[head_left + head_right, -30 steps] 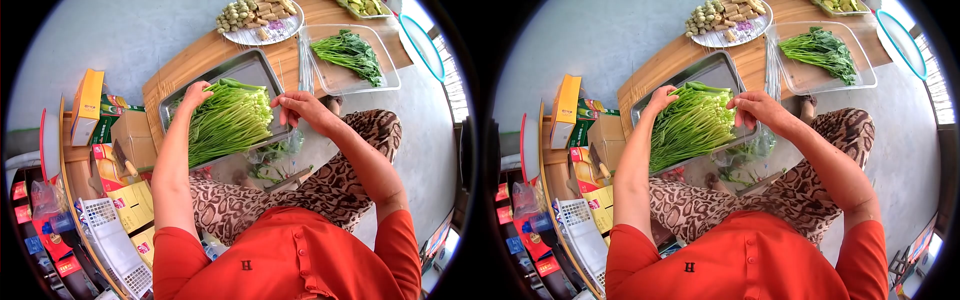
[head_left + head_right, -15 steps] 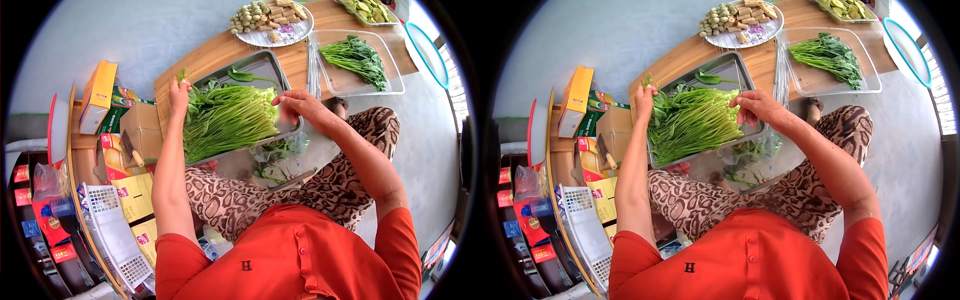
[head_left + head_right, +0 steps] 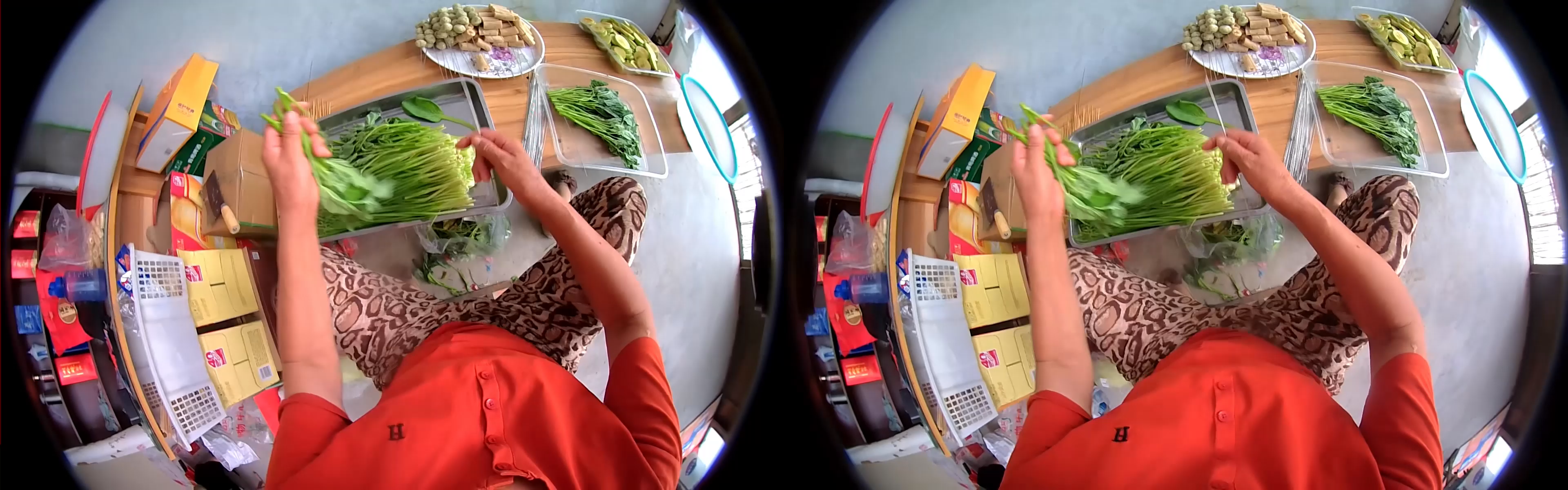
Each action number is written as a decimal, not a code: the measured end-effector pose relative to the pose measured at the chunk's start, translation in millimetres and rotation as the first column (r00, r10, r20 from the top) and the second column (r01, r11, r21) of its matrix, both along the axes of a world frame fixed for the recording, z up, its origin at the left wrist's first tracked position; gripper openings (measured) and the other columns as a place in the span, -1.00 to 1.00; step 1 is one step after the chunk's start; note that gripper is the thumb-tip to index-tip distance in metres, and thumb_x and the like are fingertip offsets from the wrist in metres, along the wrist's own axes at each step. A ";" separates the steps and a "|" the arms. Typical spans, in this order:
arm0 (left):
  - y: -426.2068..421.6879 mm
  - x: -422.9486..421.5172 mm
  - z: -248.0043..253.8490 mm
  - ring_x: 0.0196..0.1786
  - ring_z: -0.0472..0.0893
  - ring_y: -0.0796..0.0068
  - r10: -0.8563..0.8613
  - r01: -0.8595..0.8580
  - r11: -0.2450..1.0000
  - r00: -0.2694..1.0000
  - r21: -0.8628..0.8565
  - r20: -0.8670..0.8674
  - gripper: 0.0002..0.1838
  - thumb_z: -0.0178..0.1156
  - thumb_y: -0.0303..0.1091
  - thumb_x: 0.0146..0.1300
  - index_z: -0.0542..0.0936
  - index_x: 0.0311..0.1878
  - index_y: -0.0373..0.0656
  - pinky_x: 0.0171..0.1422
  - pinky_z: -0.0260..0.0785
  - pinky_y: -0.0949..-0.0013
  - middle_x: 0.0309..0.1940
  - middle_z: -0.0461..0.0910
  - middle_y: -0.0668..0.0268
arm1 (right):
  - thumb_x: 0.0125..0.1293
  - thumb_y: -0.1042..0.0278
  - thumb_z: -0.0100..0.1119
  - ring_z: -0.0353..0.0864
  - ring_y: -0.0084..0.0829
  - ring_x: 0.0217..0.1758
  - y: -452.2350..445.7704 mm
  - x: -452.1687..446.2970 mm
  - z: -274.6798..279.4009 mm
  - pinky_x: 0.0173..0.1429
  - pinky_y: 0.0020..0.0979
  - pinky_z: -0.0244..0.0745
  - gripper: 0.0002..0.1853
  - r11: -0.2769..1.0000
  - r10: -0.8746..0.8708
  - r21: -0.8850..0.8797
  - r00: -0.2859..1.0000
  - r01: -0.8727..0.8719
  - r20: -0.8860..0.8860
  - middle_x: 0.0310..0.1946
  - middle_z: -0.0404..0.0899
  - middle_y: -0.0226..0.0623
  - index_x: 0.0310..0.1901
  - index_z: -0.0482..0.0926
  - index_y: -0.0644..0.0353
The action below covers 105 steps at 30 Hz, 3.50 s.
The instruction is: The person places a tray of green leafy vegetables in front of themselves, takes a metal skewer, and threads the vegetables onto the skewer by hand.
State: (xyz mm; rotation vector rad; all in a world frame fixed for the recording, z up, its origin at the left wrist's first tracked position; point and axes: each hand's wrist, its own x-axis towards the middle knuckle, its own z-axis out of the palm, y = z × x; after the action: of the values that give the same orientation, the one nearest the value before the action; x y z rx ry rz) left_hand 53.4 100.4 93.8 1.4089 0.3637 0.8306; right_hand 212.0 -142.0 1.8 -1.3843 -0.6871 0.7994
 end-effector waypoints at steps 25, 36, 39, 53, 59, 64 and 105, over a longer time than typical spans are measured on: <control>-53.5 -90.4 -60.6 -0.57 0.27 0.72 0.323 -0.330 0.932 0.944 -0.150 -0.073 -0.87 0.19 -0.35 0.32 0.50 -0.17 -0.17 -0.51 0.13 0.59 -0.56 0.34 0.50 | 0.31 0.33 0.23 0.43 -0.74 -0.34 16.2 -63.8 95.2 -0.21 -0.65 0.35 -0.85 0.989 -0.146 0.037 0.981 0.142 0.127 -0.43 0.54 -0.53 -0.27 0.59 0.24; -108.4 -59.5 -25.4 -0.41 0.54 0.71 -0.220 0.217 0.949 0.975 -0.229 0.013 -0.78 0.30 -0.35 0.22 0.52 -0.16 -0.22 -0.54 0.13 0.67 -0.39 0.62 0.34 | 0.30 0.40 0.20 0.43 -0.73 -0.37 30.2 -104.7 100.7 -0.28 -0.63 0.35 -0.89 0.999 0.019 0.036 0.998 -0.021 0.058 -0.42 0.57 -0.46 -0.29 0.56 0.26; -106.4 -64.6 -26.5 -0.42 0.56 0.65 -0.252 0.239 0.918 0.968 -0.316 0.000 -0.78 0.30 -0.35 0.23 0.51 -0.14 -0.22 -0.55 0.14 0.65 -0.39 0.61 0.30 | 0.36 0.34 0.14 0.35 -0.76 -0.44 21.4 -110.4 105.3 -0.37 -0.64 0.26 -0.86 0.999 0.019 0.030 0.999 -0.020 0.036 -0.48 0.50 -0.52 -0.24 0.54 0.23; -87.1 -75.7 -37.7 -0.35 0.57 0.61 -0.299 0.285 0.787 0.952 -0.547 0.067 -0.75 0.27 -0.23 0.25 0.57 -0.12 -0.17 -0.62 0.17 0.67 -0.33 0.58 0.37 | 0.41 0.41 -0.05 0.23 -0.73 -0.61 -39.4 -132.3 127.8 -0.53 -0.57 0.19 -0.76 0.939 0.215 -0.298 0.968 -0.169 0.127 -0.67 0.28 -0.57 0.02 0.54 0.24; -85.8 -71.9 -40.4 -0.33 0.56 0.59 -0.335 0.323 0.737 0.937 -0.594 0.095 -0.74 0.26 -0.27 0.27 0.56 -0.08 -0.21 -0.63 0.18 0.67 -0.33 0.58 0.36 | 0.37 0.43 -0.02 0.20 -0.72 -0.60 -42.7 -126.5 122.2 -0.52 -0.56 0.17 -0.75 0.935 0.214 -0.316 0.968 -0.164 0.130 -0.66 0.27 -0.56 0.01 0.56 0.22; -83.8 -74.6 -43.4 -0.31 0.59 0.55 -0.395 0.384 0.732 0.912 -0.563 0.109 -0.75 0.27 -0.30 0.25 0.56 -0.08 -0.22 -0.63 0.20 0.67 -0.32 0.59 0.30 | 0.37 0.43 -0.02 0.21 -0.72 -0.60 -42.7 -129.4 124.9 -0.52 -0.55 0.18 -0.75 0.936 0.218 -0.310 0.966 -0.166 0.141 -0.67 0.27 -0.55 0.01 0.56 0.23; -94.9 -83.9 -29.3 -0.43 0.58 0.53 -0.430 0.400 0.708 0.898 -0.581 0.094 -0.80 0.32 -0.42 0.17 0.57 -0.16 -0.23 -0.61 0.17 0.66 -0.40 0.63 0.20 | 0.38 0.43 -0.04 0.19 -0.74 -0.62 -48.8 -140.5 131.6 -0.54 -0.57 0.19 -0.74 0.929 0.204 -0.334 0.974 -0.162 0.096 -0.66 0.28 -0.59 0.01 0.59 0.19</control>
State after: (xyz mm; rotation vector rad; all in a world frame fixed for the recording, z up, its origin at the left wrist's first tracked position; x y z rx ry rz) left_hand -30.5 5.5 64.6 0.8636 0.2879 0.2599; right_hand 71.5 -190.7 133.4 -1.6987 -0.8215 1.0110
